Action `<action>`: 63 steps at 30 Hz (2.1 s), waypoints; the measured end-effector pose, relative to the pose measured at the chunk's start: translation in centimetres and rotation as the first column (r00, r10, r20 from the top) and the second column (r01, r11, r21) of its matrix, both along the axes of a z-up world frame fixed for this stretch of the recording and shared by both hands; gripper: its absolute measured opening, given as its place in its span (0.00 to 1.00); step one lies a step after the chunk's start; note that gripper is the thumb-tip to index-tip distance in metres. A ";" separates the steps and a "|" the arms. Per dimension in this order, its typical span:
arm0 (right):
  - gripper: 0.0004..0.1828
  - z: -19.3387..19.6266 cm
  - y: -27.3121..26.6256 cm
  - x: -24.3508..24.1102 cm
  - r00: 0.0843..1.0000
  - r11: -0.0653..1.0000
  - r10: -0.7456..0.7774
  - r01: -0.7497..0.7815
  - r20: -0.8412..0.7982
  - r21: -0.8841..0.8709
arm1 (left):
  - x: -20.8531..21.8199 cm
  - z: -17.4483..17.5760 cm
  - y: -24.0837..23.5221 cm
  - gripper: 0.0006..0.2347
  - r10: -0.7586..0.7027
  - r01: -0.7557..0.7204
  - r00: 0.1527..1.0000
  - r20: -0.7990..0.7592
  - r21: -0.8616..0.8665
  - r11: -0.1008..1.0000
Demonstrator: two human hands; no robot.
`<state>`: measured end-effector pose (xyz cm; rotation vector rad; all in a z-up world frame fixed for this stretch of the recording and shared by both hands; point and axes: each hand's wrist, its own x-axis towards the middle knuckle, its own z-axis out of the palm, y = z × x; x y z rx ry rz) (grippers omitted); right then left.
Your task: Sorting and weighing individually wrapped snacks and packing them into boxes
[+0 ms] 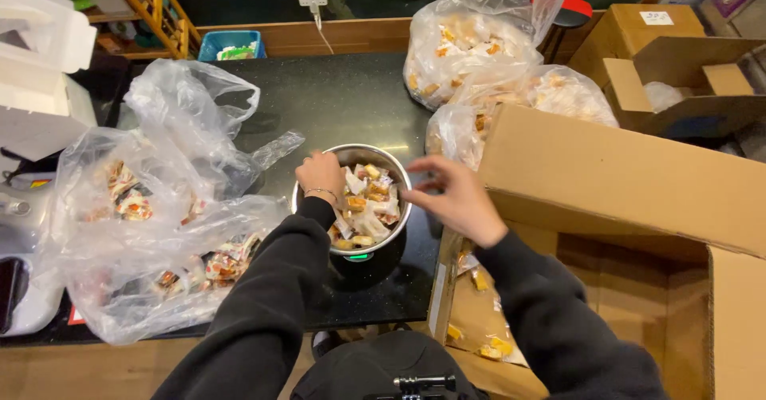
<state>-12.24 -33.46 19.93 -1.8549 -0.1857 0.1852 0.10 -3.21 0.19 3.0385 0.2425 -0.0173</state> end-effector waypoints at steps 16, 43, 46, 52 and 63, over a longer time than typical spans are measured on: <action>0.82 -24.8 -17.3 -14.4 0.886 0.438 -0.252 -0.254 -0.389 -0.863 | 2.8 -1.4 -3.1 0.10 -0.005 0.049 0.967 -0.255 0.163 0.985; 0.31 -28.4 -12.0 -8.6 0.974 0.685 0.008 -0.171 -0.228 -0.708 | -11.5 9.9 4.5 0.25 0.140 -0.048 0.990 0.028 -0.859 0.509; 0.25 -25.9 -12.5 -8.4 0.969 0.688 -0.006 -0.175 -0.246 -0.705 | -12.6 9.2 4.8 0.25 0.115 -0.065 0.993 -0.029 -0.946 0.316; 0.37 -24.4 -13.4 -8.0 0.942 0.624 -0.001 -0.262 -0.335 -0.736 | -14.6 12.0 3.2 0.18 0.024 -0.021 1.000 -0.014 -0.939 0.343; 0.19 -4.5 0.4 -2.0 0.965 0.746 0.215 -0.063 0.150 -0.663 | -14.1 8.7 3.4 0.07 0.117 0.058 0.990 0.077 -0.986 0.155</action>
